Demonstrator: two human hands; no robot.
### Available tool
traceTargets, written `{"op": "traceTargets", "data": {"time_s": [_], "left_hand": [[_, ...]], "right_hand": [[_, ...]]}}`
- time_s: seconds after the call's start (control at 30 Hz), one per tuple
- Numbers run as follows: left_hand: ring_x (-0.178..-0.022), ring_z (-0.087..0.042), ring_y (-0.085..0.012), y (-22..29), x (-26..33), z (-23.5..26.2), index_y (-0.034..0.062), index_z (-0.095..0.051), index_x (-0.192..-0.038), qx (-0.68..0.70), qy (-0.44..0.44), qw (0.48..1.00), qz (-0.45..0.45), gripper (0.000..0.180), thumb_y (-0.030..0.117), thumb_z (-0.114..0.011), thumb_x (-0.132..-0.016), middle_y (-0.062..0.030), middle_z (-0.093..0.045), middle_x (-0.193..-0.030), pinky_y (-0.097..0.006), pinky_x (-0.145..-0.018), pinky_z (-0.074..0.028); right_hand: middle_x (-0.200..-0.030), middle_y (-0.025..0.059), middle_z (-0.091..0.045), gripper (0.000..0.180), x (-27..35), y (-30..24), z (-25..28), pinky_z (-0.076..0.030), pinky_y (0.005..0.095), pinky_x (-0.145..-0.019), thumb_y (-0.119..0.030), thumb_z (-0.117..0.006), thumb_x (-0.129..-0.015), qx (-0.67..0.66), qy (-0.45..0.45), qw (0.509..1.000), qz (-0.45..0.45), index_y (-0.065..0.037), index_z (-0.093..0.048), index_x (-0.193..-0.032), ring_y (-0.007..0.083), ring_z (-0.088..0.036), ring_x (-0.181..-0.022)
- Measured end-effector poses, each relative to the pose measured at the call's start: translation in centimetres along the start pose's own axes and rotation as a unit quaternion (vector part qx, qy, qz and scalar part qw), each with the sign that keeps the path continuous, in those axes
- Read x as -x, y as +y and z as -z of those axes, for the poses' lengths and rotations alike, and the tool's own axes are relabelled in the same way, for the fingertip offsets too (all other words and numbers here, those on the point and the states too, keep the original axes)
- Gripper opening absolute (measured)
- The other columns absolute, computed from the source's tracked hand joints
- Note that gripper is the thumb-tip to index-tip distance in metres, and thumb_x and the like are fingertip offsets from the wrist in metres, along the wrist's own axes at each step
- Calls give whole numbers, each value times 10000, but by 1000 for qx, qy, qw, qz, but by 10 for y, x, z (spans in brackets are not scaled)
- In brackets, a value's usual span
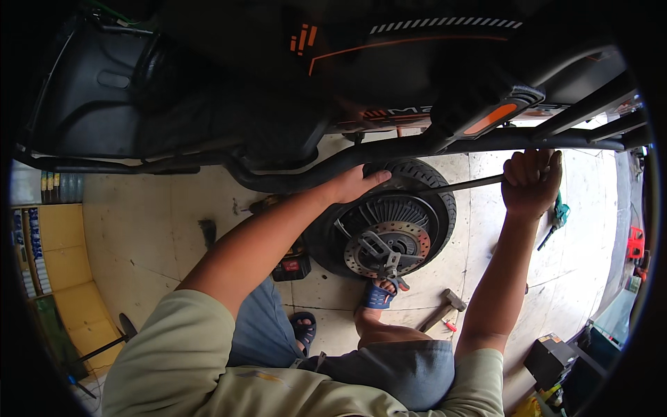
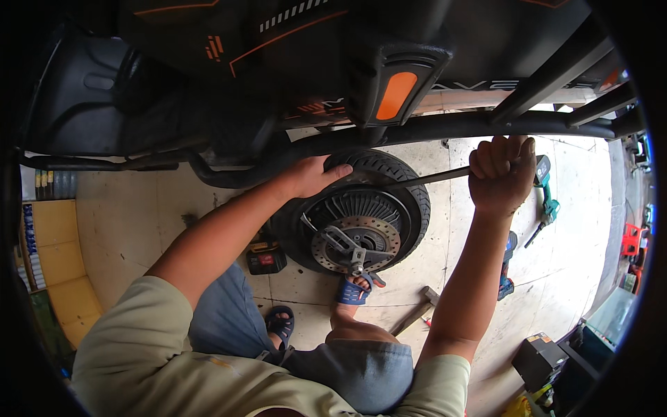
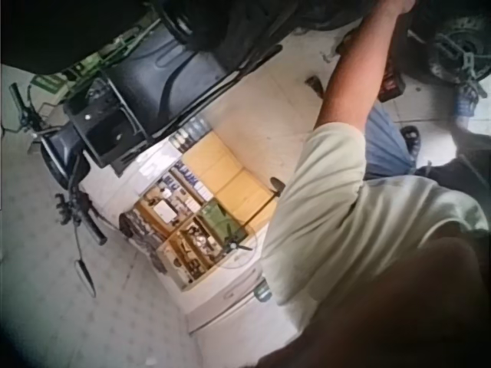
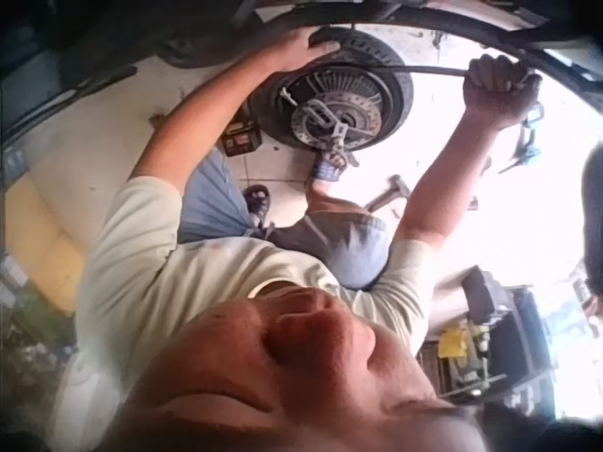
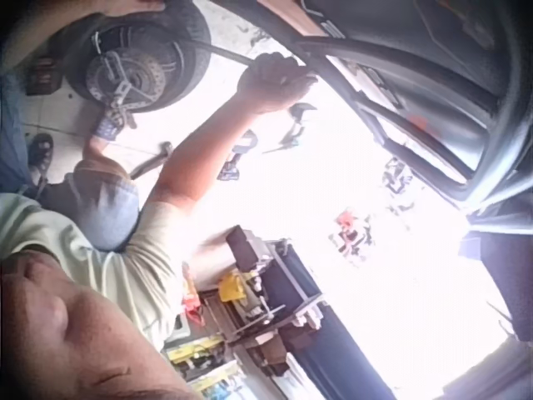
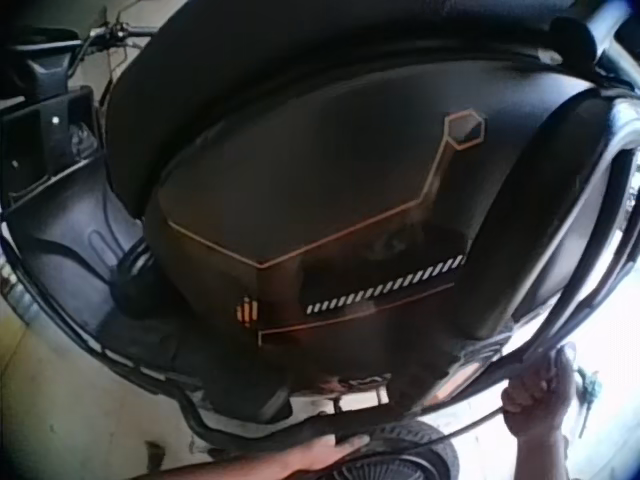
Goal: The person installs a tire onto a vehicle wheel hub. They position the tire, use a hammer to tap it into place, and then use a wrench to tighten the lug nuts.
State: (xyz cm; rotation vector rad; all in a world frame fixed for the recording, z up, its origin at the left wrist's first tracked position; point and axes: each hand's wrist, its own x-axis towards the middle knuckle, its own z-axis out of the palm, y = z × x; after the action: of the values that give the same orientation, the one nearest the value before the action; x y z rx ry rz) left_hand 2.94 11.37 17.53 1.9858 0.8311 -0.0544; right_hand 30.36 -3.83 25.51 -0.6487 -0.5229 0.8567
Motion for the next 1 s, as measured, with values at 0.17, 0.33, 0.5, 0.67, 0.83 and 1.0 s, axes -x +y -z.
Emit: {"op": "traceTargets", "data": {"time_s": [0.17, 0.33, 0.5, 0.67, 0.83, 1.0], "left_hand": [[-1181, -566, -352, 7, 1, 5, 18, -539, -1299, 11, -14, 1000, 6, 714, 620, -504, -916, -208, -605, -1254, -387, -1006, -428], [-1128, -582, -334, -11, -6, -12, 30, -569, -1254, 7, 22, 999, -43, 575, 499, -587, -922, -189, -617, -1218, -390, -974, -446], [-1142, -570, -349, -9, 0, -15, 43, -543, -1285, -35, 53, 998, -13, 551, 457, -593, -925, -190, -594, -1250, -410, -971, -447], [-1203, -533, -369, -4, 1, -9, 57, -505, -1345, -85, 85, 990, -75, 590, 462, -581, -923, -199, -567, -1296, -407, -1012, -419], [-1226, -515, -385, -17, -5, -14, 59, -473, -1375, -103, 63, 993, -2, 626, 505, -540, -940, -233, -541, -1317, -410, -1026, -408], [-1225, -523, -370, -5, 6, -1, 43, -464, -1379, -71, 32, 997, -15, 642, 513, -525, -947, -222, -558, -1306, -397, -1012, -417]], "right_hand": [[-503, -55, -215, 382, -10, 1, 22, -157, 252, -397, -363, -326, -1048, -38, -16, 999, -1, -171, -353, -718, 82, -150, -409], [-492, -49, -214, 384, 19, 5, 35, -163, 253, -381, -345, -309, -1052, -52, -4, 997, 51, -184, -316, -703, 87, -141, -400], [-483, -38, -218, 396, 44, 15, 13, -176, 266, -367, -359, -332, -1038, -56, -2, 995, 86, -176, -311, -688, 97, -147, -385], [-460, -34, -237, 392, 108, 19, 65, -228, 284, -373, -353, -339, -1025, -112, 151, 972, 138, -186, -306, -672, 112, -205, -387], [-470, -24, -222, 384, 88, 6, 24, -212, 288, -393, -329, -325, -1022, -76, 67, 991, 91, -170, -299, -674, 116, -187, -401], [-514, -44, -170, 387, -29, 15, 48, -171, 271, -408, -290, -384, -1007, -54, 210, 970, -110, -186, -286, -647, 103, -163, -430]]}}
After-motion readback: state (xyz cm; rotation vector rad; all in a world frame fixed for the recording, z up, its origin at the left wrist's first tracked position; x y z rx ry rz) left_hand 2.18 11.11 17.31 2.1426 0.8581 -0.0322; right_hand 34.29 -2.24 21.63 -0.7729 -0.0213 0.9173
